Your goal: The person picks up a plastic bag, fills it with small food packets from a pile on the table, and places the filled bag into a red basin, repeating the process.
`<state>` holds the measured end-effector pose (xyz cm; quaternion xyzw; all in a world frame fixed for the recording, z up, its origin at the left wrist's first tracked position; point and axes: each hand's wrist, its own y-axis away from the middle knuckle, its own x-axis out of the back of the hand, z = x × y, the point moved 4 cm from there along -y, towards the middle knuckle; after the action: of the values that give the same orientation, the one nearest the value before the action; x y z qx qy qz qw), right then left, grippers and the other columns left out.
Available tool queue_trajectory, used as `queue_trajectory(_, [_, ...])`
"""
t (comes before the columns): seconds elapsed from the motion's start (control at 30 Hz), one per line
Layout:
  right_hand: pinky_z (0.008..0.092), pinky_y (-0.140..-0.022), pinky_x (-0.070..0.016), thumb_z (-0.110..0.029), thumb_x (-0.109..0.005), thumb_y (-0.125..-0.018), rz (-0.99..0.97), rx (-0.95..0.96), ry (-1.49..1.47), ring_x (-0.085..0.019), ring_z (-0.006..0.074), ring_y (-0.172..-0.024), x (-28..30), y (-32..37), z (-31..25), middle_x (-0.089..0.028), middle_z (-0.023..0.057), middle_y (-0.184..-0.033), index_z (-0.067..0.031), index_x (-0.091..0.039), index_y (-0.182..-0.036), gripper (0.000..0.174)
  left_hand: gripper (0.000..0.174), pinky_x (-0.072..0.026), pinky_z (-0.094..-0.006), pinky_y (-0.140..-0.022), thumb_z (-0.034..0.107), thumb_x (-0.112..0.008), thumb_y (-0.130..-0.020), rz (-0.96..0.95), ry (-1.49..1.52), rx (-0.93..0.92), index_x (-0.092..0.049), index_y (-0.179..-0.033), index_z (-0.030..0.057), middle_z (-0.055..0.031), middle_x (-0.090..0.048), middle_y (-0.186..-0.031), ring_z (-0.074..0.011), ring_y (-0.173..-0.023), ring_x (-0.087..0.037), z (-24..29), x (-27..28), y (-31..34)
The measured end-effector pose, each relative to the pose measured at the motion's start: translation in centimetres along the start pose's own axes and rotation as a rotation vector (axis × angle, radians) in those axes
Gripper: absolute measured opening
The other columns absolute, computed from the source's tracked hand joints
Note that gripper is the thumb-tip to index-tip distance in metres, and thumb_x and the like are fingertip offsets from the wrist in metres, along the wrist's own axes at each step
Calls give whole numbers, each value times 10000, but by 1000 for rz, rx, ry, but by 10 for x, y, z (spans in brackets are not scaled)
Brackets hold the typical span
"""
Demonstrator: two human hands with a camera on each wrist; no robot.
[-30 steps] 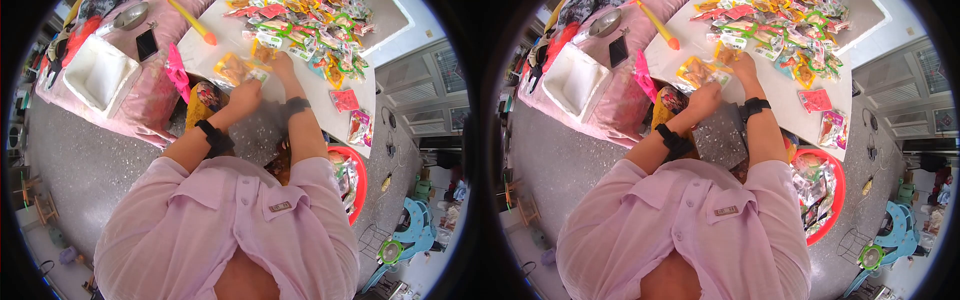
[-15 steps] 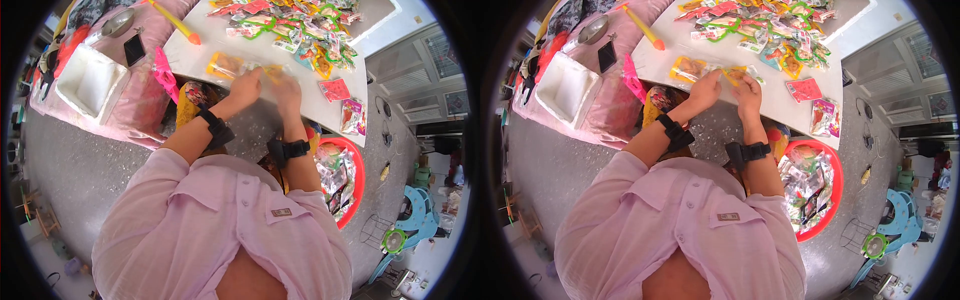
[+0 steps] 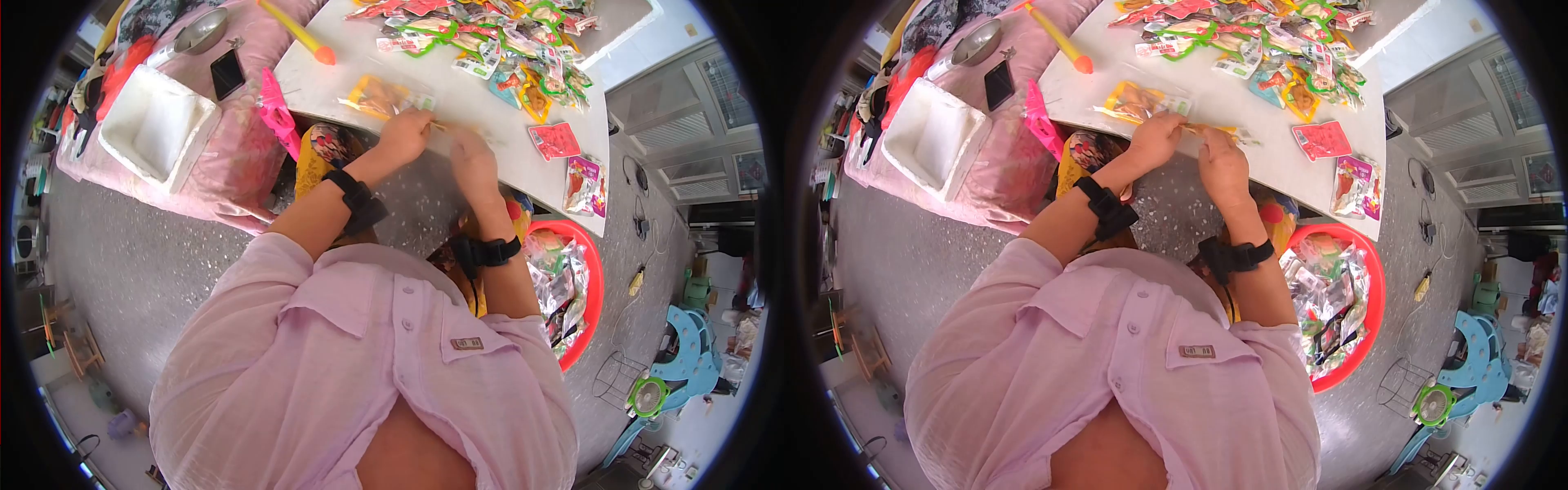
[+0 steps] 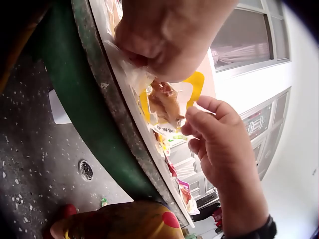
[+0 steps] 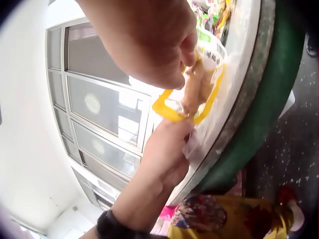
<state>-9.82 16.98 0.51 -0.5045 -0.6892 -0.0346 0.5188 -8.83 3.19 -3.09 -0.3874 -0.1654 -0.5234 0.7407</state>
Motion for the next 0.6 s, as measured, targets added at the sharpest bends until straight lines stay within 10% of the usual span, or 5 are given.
queue_trajectory(0.2, [428,-849,-317,-193,-656,-614,18,-94,379,-366,266,-1094,35,0,33,-375,143,-1178,-77,-424,-1114,563,193,-413,-340,-653,97,-456,-734,-47,138,67,-546,-886,18,-164,-555,-766,-287,-729,-531,-11,4,-7])
queue_trajectory(0.43, [300,-811,-400,-91,-637,-641,-93,84,-157,-491,263,-968,16,-1,71,-513,155,-1030,-23,-536,-927,311,184,-401,-249,-572,118,-477,-753,-97,374,243,-551,-891,23,-78,-546,-689,-126,-621,-507,-20,4,-7])
queue_trajectory(0.6, [274,-770,-425,-56,-582,-719,-206,-422,-636,-545,171,-855,17,0,60,-560,87,-903,-9,-541,-850,145,257,-407,-258,-600,119,-481,-746,-148,263,214,-511,-987,33,-88,-556,-734,-146,-659,-522,-21,7,-11])
